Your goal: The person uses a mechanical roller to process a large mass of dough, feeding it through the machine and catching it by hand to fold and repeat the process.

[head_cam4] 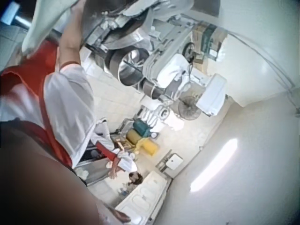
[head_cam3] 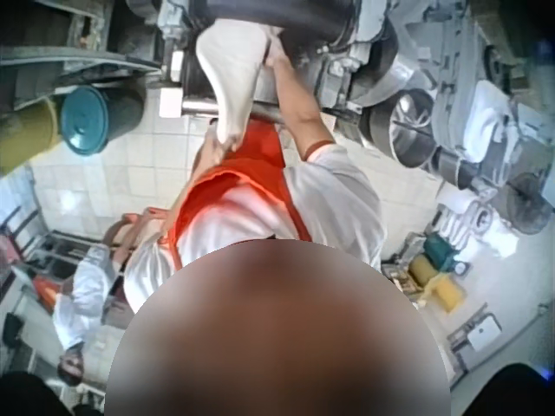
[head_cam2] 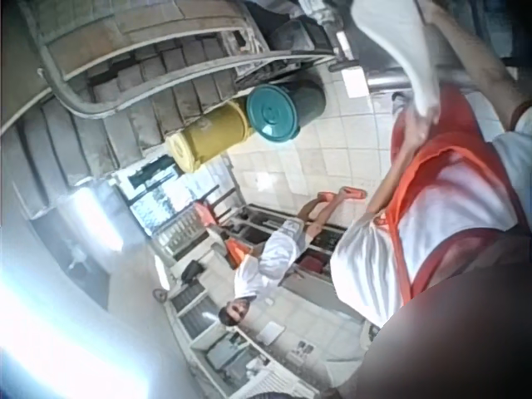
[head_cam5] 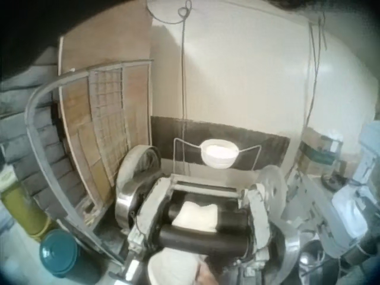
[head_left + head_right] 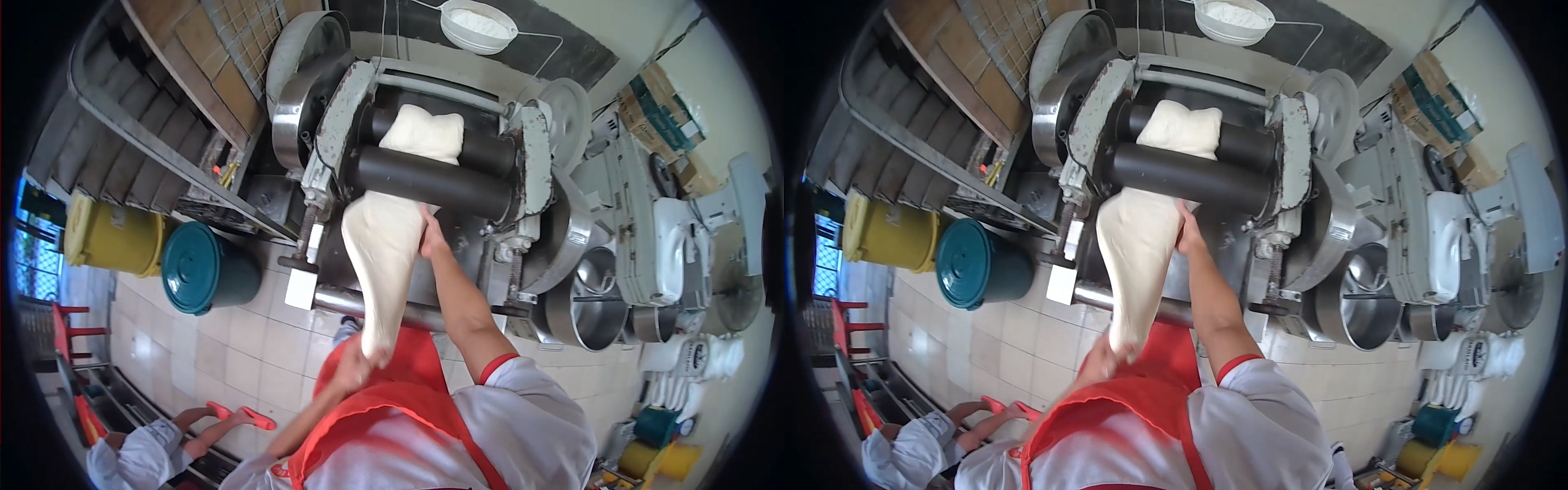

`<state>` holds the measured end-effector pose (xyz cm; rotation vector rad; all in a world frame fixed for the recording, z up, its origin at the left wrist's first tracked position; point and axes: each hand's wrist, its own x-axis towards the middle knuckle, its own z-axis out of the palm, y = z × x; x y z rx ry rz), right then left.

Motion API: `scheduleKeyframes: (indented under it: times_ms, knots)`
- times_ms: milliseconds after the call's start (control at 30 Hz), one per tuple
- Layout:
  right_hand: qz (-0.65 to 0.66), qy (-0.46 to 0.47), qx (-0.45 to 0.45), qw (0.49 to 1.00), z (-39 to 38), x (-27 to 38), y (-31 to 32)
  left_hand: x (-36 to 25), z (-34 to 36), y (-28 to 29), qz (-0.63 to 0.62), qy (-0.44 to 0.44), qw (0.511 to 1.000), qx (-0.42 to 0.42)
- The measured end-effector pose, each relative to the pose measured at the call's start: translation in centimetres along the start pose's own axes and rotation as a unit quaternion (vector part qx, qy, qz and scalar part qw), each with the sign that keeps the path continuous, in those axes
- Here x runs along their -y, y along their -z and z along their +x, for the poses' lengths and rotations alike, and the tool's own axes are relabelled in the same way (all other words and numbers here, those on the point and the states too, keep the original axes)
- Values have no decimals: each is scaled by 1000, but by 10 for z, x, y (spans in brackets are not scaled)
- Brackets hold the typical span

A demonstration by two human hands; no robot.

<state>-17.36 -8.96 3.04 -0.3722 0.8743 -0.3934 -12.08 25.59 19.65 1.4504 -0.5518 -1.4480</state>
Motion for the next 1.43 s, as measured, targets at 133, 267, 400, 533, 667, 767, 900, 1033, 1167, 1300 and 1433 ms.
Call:
scheduleKeyframes:
  times_ms: [133, 267, 400, 533, 667, 767, 900, 1033, 1167, 1300, 1433]
  knots:
    - [210, 190, 82, 956, -11, -55, -24, 31, -19, 17, -133, 71, 987, -50]
    - [120, 153, 161, 968, -70, -37, -47, 38, 35, 74, -348, 125, 928, -53]
    - [-218, 151, 64, 962, -184, 4, -74, 20, 164, 89, -415, 216, 884, 6]
    - [-501, 276, 57, 818, -274, -9, -116, -33, 292, 42, -428, 129, 880, 159]
    - [-476, 339, -218, 782, -299, -91, -72, -78, 312, 9, -500, 122, 806, 292]
    - [224, 262, 43, 938, -269, -114, -36, -107, 267, 0, -494, 94, 788, 356]
    - [346, 245, 20, 905, -157, -68, -2, -68, 218, 19, -370, 163, 844, 352]
    - [377, 198, -59, 903, -59, -62, 21, -92, 103, 57, 67, 19, 961, 269]
    - [362, 186, -71, 911, -5, -60, 28, -43, 42, 52, 3, -114, 990, -88]
    - [292, 164, -66, 940, -17, -55, 29, -68, 53, 28, -321, 113, 932, -122]
    - [126, 161, -52, 977, -102, -47, 31, -53, 36, 10, -463, 183, 866, -41]
